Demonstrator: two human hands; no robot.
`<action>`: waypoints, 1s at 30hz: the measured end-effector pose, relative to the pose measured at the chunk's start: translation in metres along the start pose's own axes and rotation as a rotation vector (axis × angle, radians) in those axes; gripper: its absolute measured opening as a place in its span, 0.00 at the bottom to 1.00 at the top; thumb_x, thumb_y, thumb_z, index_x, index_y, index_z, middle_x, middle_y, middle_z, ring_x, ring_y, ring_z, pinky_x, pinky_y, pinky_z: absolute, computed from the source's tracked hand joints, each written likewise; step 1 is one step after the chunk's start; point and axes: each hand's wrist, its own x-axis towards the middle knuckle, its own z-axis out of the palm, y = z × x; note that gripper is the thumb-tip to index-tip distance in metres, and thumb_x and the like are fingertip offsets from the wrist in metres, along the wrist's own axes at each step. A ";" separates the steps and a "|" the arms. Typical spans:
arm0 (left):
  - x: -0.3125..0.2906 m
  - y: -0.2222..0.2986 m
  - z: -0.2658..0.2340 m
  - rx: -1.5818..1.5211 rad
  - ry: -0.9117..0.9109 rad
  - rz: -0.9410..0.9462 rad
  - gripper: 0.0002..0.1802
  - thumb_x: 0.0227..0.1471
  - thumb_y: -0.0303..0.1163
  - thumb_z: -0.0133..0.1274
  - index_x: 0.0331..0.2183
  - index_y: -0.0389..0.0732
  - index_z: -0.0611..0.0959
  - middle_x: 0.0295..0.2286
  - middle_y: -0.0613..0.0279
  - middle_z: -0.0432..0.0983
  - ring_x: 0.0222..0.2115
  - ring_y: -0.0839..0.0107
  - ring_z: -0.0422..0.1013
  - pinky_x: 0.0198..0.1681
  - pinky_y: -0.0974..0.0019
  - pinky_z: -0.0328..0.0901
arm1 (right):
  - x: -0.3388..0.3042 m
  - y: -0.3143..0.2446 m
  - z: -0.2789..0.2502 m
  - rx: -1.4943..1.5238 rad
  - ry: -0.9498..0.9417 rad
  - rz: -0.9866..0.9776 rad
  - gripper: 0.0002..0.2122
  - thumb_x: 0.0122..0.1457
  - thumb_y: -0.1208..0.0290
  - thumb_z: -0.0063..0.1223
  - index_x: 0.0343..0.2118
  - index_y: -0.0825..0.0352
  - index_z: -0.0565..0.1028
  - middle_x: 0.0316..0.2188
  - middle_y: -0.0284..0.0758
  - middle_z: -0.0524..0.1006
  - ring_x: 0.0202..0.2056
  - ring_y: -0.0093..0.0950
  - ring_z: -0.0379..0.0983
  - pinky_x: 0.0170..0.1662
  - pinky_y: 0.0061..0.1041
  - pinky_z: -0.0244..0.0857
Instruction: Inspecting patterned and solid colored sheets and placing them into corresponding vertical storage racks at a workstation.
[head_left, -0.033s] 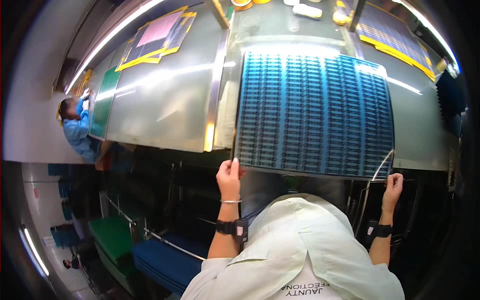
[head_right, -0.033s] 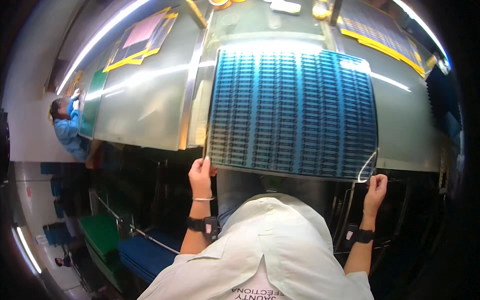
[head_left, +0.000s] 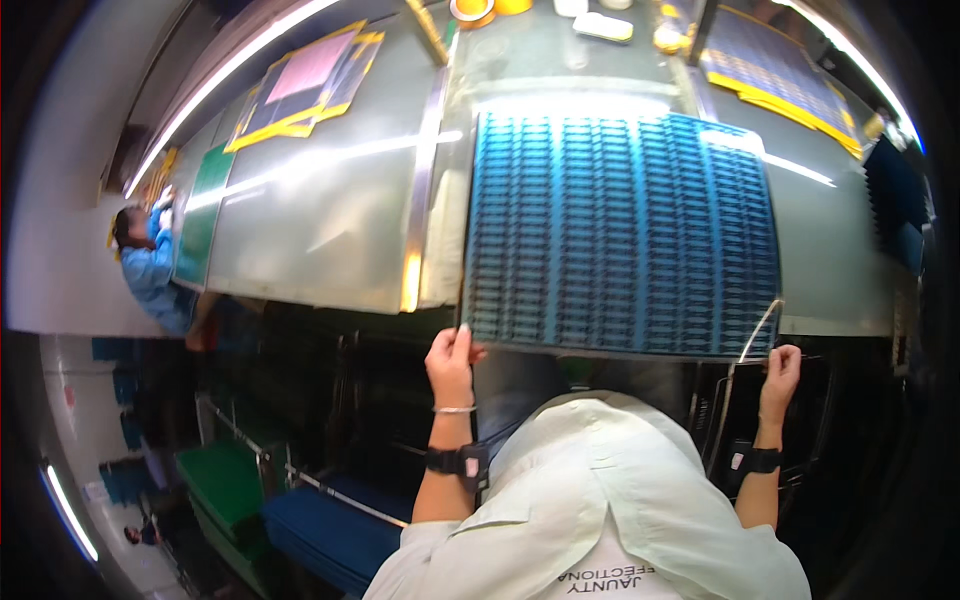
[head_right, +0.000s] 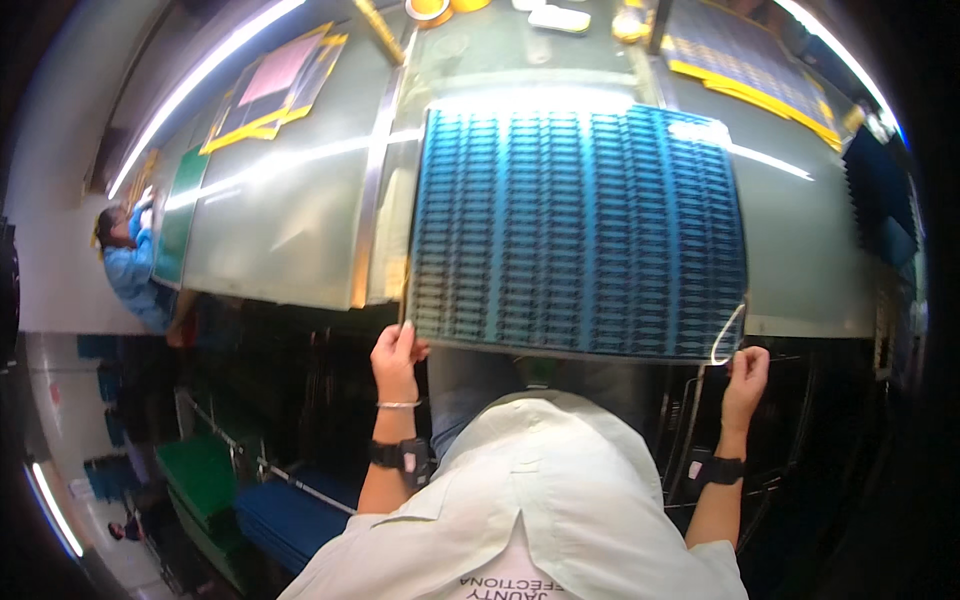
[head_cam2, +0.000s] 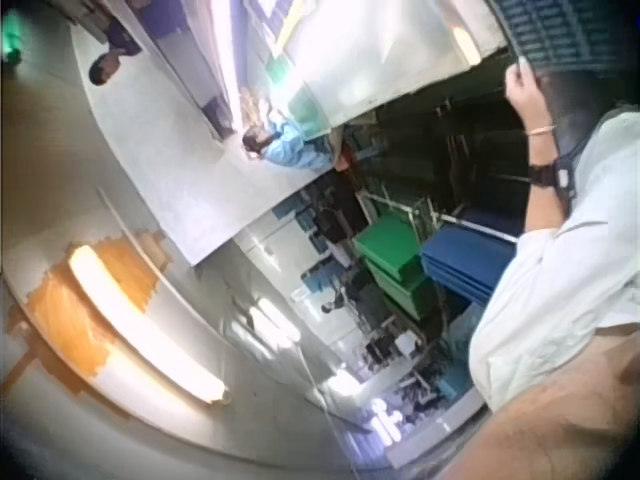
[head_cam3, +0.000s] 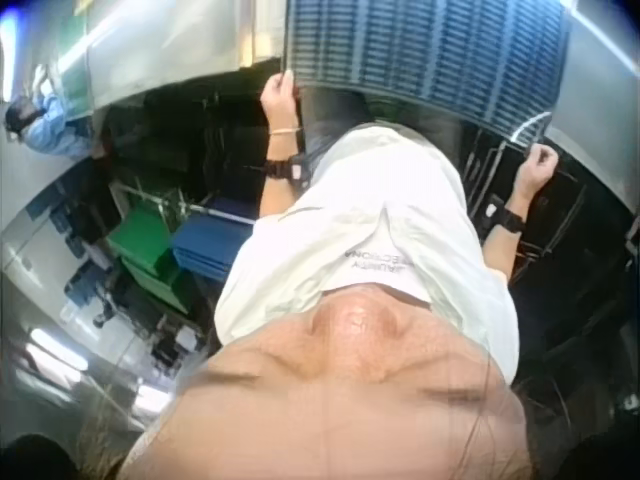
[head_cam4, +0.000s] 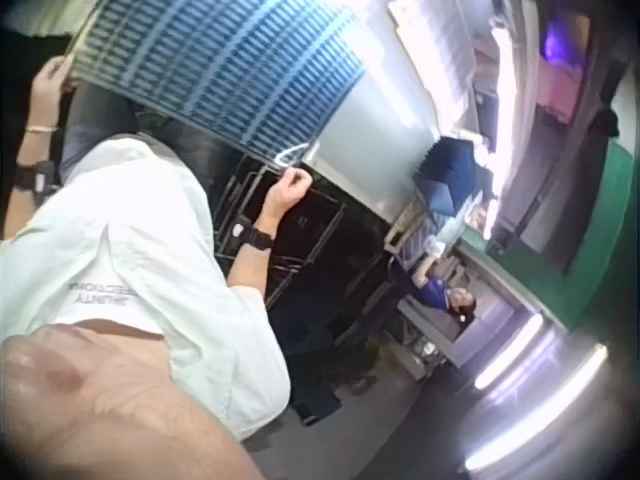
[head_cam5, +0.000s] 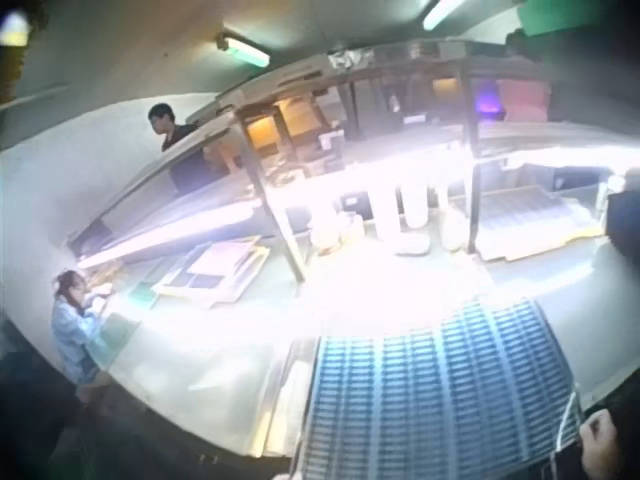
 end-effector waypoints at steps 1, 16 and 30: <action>-0.001 0.001 -0.001 -0.049 -0.025 -0.040 0.10 0.53 0.32 0.51 0.25 0.37 0.75 0.16 0.65 0.71 0.16 0.79 0.66 0.20 0.76 0.63 | 0.000 -0.010 0.003 0.010 0.027 0.069 0.02 0.59 0.76 0.45 0.32 0.66 0.66 0.22 0.25 0.61 0.24 0.15 0.59 0.27 0.14 0.56; -0.001 0.031 -0.019 0.154 -0.168 -0.235 0.14 0.51 0.35 0.54 0.21 0.37 0.73 0.14 0.62 0.73 0.14 0.75 0.70 0.18 0.73 0.66 | 0.265 -0.078 0.136 -1.079 -0.130 -0.491 0.20 0.54 0.74 0.37 0.51 0.66 0.65 0.53 0.39 0.63 0.58 0.43 0.53 0.59 0.49 0.44; 0.199 0.113 0.165 1.384 -0.318 0.881 0.39 0.51 0.55 0.45 0.56 0.37 0.61 0.58 0.57 0.52 0.59 0.54 0.46 0.57 0.43 0.45 | 0.286 -0.055 0.157 -1.042 -0.111 -0.421 0.25 0.49 0.79 0.38 0.54 0.71 0.60 0.57 0.40 0.58 0.60 0.39 0.50 0.60 0.43 0.44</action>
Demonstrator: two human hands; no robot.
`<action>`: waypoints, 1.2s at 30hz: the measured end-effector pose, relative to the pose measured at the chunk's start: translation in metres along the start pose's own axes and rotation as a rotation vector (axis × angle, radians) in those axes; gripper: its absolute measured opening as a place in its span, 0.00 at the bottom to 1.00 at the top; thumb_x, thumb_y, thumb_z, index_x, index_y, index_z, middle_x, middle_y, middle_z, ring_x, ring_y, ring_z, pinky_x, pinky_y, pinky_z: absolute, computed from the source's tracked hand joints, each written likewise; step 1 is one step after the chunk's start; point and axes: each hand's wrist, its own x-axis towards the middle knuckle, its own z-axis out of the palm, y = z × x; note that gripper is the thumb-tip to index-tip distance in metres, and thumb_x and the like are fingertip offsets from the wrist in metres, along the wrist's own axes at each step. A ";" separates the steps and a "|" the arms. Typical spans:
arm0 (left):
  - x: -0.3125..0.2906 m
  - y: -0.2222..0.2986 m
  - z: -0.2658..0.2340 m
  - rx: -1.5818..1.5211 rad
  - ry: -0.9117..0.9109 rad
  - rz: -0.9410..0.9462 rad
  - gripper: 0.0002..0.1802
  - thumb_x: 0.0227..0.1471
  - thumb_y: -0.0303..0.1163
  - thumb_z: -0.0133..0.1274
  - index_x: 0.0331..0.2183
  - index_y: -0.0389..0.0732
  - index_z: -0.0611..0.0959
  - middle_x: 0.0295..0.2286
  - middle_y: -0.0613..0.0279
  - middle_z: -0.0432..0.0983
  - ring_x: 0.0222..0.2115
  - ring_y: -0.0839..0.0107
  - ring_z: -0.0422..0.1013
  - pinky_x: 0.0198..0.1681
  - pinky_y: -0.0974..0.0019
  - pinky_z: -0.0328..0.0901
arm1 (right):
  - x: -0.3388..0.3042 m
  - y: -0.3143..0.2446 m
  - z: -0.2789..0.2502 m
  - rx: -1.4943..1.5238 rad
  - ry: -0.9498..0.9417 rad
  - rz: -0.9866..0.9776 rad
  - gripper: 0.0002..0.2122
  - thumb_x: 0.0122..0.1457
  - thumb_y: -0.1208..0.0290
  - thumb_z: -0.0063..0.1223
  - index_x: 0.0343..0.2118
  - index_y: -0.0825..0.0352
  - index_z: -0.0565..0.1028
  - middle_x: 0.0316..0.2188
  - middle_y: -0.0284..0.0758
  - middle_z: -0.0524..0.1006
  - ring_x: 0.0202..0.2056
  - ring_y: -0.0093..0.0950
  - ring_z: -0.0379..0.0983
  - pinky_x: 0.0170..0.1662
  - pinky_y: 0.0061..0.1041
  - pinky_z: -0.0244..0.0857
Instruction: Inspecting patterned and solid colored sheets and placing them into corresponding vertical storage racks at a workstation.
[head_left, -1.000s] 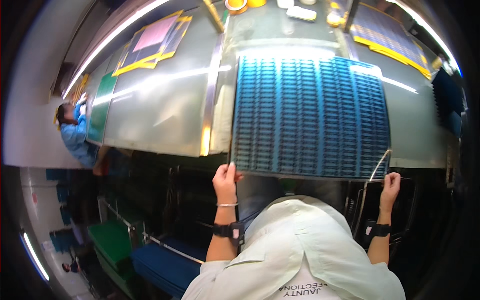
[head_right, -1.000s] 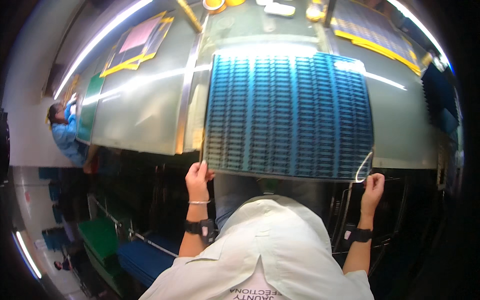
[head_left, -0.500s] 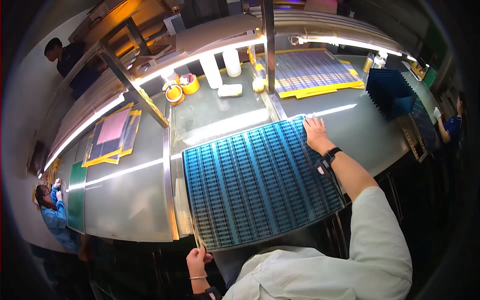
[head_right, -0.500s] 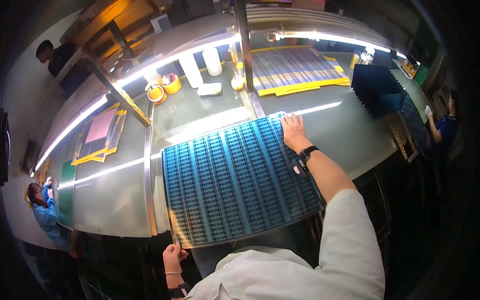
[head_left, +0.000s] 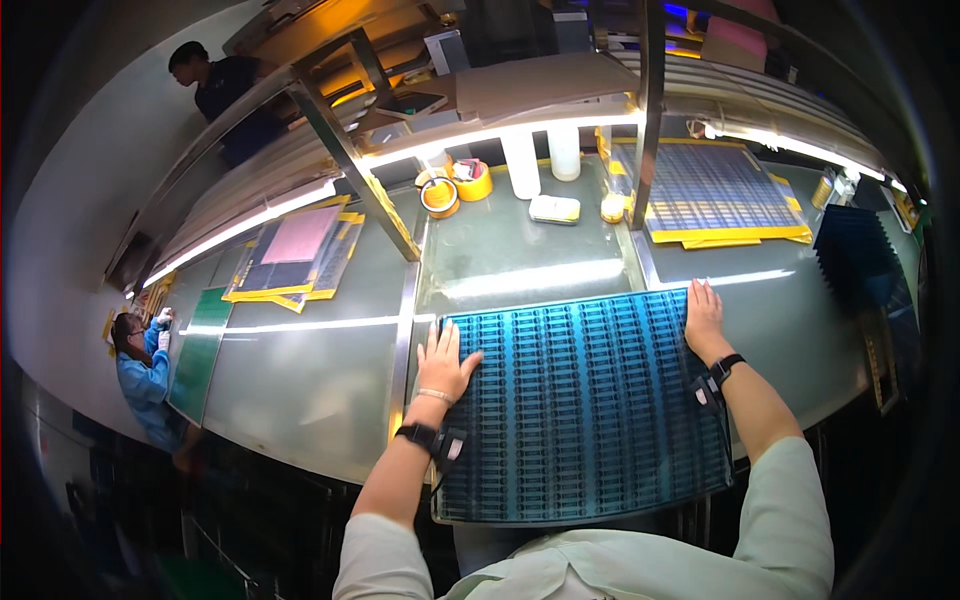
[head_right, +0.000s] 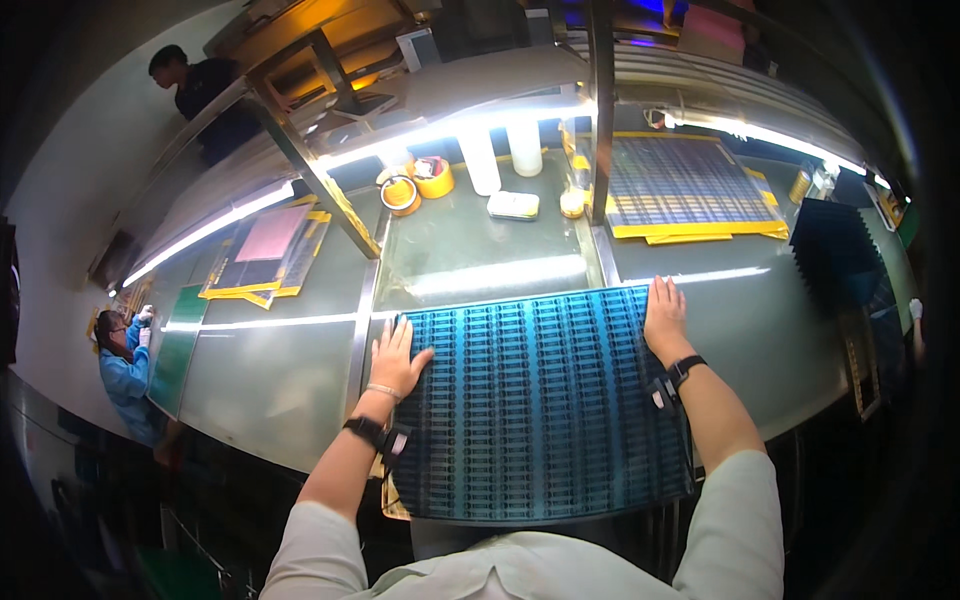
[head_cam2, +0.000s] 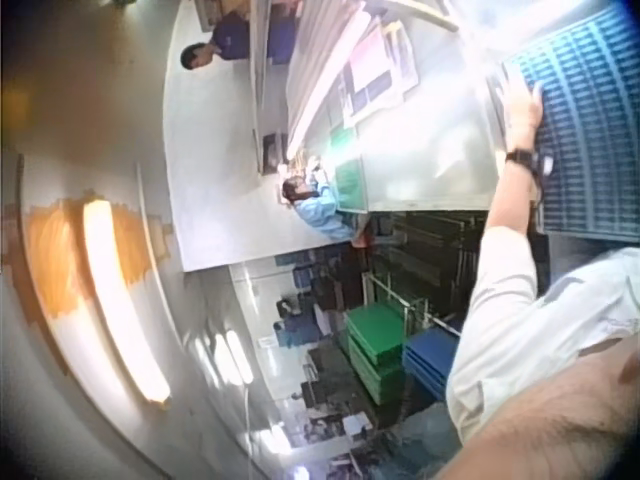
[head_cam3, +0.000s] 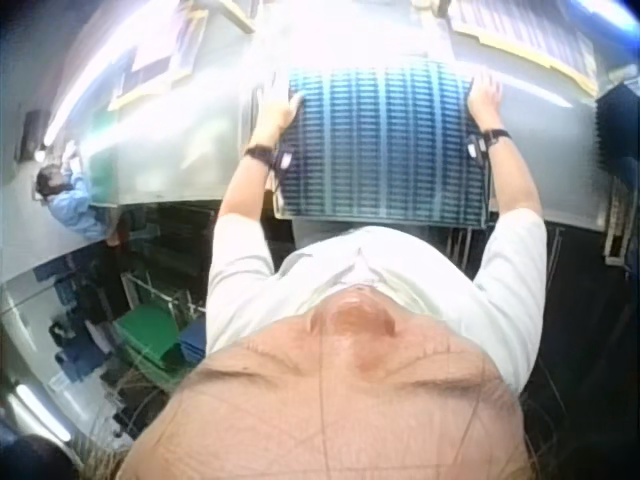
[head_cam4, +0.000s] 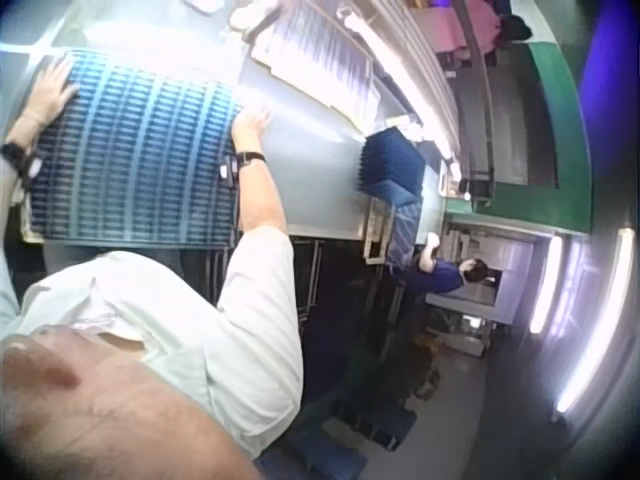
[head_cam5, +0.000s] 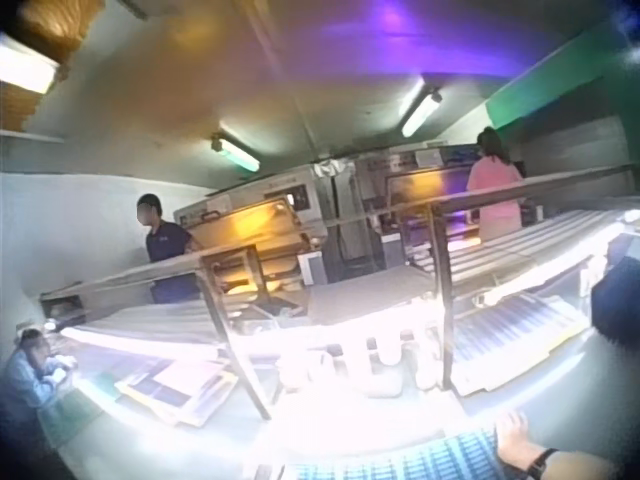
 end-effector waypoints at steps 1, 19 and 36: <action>0.018 -0.002 0.004 0.009 -0.040 -0.075 0.40 0.52 0.57 0.41 0.57 0.38 0.60 0.59 0.58 0.50 0.60 0.56 0.45 0.57 0.43 0.44 | -0.001 0.001 0.001 0.029 0.041 -0.039 0.25 0.49 0.79 0.38 0.54 0.71 0.60 0.57 0.40 0.58 0.60 0.39 0.50 0.60 0.43 0.44; 0.031 0.021 0.024 0.045 0.082 -0.389 0.40 0.54 0.58 0.34 0.57 0.36 0.60 0.59 0.56 0.49 0.61 0.63 0.41 0.61 0.49 0.37 | -0.193 0.028 -0.087 -0.139 -0.048 -0.223 0.24 0.51 0.75 0.37 0.53 0.77 0.60 0.56 0.47 0.59 0.59 0.43 0.50 0.61 0.45 0.42; -0.221 0.010 -0.010 -0.138 -0.113 -0.024 0.47 0.52 0.60 0.38 0.57 0.29 0.52 0.59 0.40 0.42 0.60 0.45 0.37 0.59 0.42 0.32 | -0.295 0.084 -0.075 1.896 -0.617 0.713 0.11 0.57 0.75 0.48 0.42 0.73 0.70 0.36 0.37 0.76 0.36 0.30 0.74 0.41 0.35 0.70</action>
